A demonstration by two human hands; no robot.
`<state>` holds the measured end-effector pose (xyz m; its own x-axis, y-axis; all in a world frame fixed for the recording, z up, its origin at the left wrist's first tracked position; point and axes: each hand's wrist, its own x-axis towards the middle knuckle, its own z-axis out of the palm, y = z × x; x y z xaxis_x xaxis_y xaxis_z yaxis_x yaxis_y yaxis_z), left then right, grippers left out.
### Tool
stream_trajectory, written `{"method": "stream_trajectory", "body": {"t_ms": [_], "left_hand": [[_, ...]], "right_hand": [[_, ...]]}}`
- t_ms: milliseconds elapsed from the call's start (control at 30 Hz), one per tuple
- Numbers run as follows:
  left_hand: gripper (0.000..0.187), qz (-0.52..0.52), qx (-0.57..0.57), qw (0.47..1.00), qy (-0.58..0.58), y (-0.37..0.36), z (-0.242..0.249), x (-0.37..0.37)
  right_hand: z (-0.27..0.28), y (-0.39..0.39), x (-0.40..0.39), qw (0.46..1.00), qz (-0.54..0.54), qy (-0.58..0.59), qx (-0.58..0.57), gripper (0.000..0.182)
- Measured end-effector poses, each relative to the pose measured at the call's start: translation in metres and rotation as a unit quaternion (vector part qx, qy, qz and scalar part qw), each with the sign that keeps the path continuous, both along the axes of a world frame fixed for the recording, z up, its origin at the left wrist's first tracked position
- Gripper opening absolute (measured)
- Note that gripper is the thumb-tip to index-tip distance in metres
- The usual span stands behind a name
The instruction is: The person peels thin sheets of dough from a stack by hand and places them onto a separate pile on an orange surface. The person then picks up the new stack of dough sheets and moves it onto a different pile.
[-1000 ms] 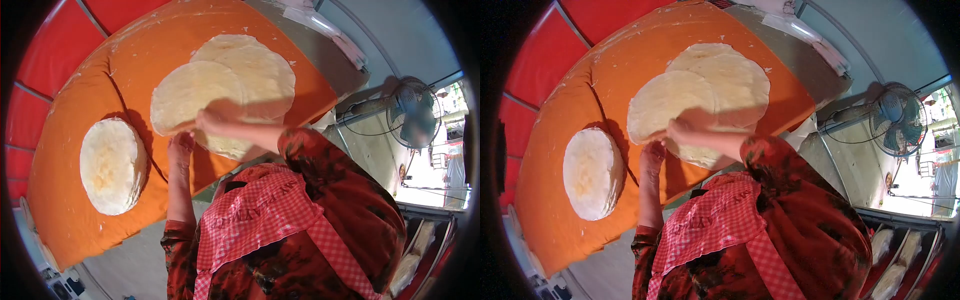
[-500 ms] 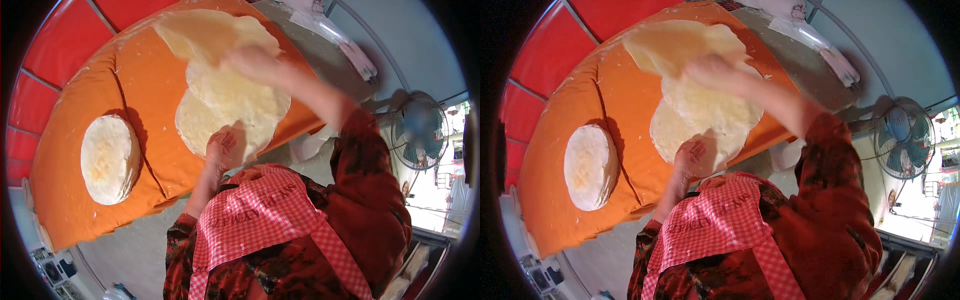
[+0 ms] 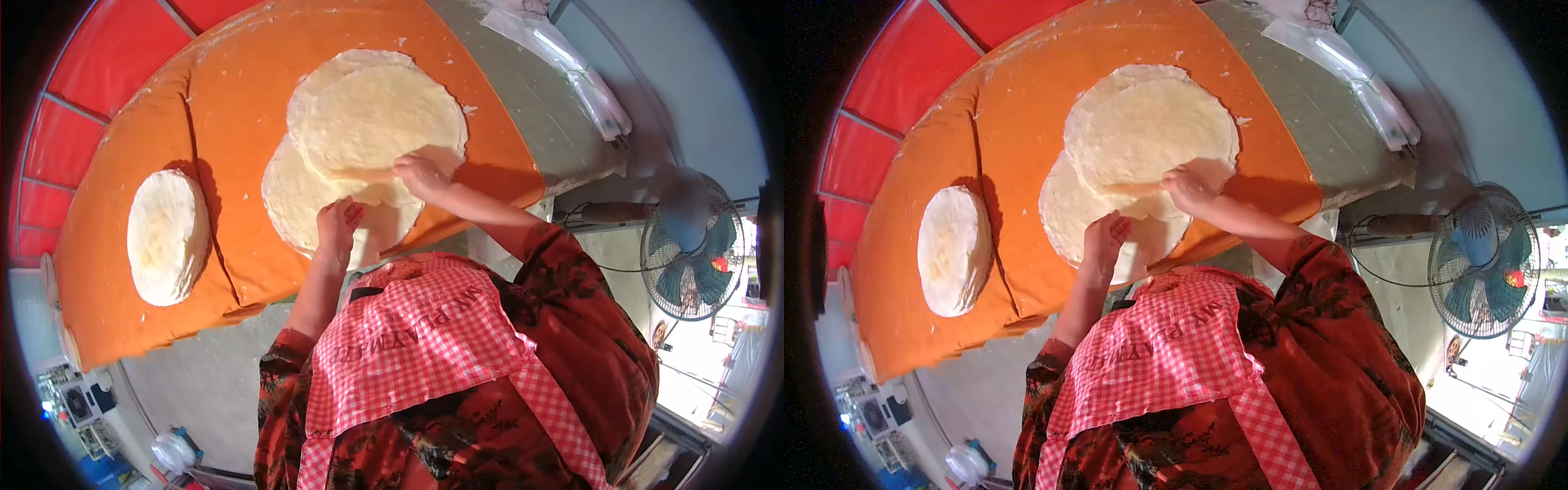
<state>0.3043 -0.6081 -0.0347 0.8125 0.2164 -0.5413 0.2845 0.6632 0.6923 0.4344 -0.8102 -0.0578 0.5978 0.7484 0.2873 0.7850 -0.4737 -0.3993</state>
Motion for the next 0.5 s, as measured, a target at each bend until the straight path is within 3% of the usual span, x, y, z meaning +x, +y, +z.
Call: {"method": "stream_trajectory", "body": {"t_ms": [33, 167, 267, 367, 467, 500], "left_hand": [[0.015, 0.003, 0.004, 1.000, 0.019, -0.005, 0.003, 0.002], [0.014, -0.003, 0.050, 0.998, 0.050, -0.013, -0.009, 0.009], [0.013, -0.005, 0.057, 0.998, 0.041, -0.018, -0.007, 0.013], [0.011, 0.031, 0.085, 0.996, 0.008, -0.022, -0.005, 0.016], [0.009, 0.047, 0.016, 0.998, -0.040, -0.025, -0.010, 0.019], [0.010, 0.046, 0.004, 0.998, -0.041, -0.025, -0.013, 0.018]], "right_hand": [[-0.003, -0.001, 0.008, 0.999, -0.002, 0.034, -0.016, 0.020], [-0.012, -0.006, -0.006, 0.996, 0.044, -0.071, -0.026, 0.013], [-0.007, -0.012, -0.015, 0.995, 0.034, -0.095, 0.028, 0.011], [-0.003, -0.013, -0.018, 0.997, 0.035, -0.062, -0.005, 0.012], [-0.005, -0.012, -0.024, 0.995, 0.043, -0.037, -0.082, 0.021], [0.000, -0.014, -0.028, 0.997, 0.044, -0.023, -0.057, 0.020]]}}
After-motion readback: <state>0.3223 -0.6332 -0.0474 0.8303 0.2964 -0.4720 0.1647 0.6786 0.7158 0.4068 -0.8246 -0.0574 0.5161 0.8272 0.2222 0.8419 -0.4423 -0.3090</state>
